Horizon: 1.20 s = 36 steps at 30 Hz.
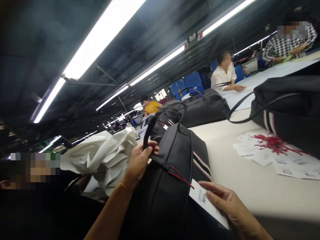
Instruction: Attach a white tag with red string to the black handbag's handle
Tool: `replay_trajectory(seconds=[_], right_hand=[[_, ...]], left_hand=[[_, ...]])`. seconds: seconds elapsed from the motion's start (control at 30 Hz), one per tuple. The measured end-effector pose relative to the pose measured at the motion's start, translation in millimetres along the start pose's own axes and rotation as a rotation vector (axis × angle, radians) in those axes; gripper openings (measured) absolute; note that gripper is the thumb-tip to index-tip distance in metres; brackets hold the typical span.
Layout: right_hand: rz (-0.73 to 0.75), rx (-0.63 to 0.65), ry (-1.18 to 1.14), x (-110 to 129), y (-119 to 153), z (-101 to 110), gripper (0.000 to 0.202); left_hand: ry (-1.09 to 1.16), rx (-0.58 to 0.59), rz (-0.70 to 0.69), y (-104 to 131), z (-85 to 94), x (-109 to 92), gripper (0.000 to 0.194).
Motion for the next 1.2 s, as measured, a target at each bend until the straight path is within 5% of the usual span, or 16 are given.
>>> replay_trajectory(seconds=[0.17, 0.4, 0.63, 0.93, 1.2], right_hand=[[0.013, 0.008, -0.024, 3, 6, -2, 0.052], [0.041, 0.011, -0.029, 9, -1, 4, 0.056], [0.162, 0.025, -0.005, 22, -6, 3, 0.063], [0.202, -0.015, -0.029, 19, -15, 14, 0.053], [0.29, -0.202, 0.456, 23, -9, 62, 0.055]], left_hand=[[0.241, -0.02, 0.121, 0, 17.2, 27, 0.044], [-0.136, -0.184, -0.125, 8, 42.1, 16, 0.036], [-0.002, -0.224, -0.047, 5, 47.4, 36, 0.039], [0.052, -0.215, -0.007, 5, 43.9, 37, 0.044], [0.01, -0.245, 0.038, 15, 60.6, 38, 0.045]])
Point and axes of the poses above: each hand's wrist, its own y-axis away from the middle knuckle, its own z-axis out of the back of the hand, x = y × z, the point moved 10 cm from there along -y, towards the middle knuckle
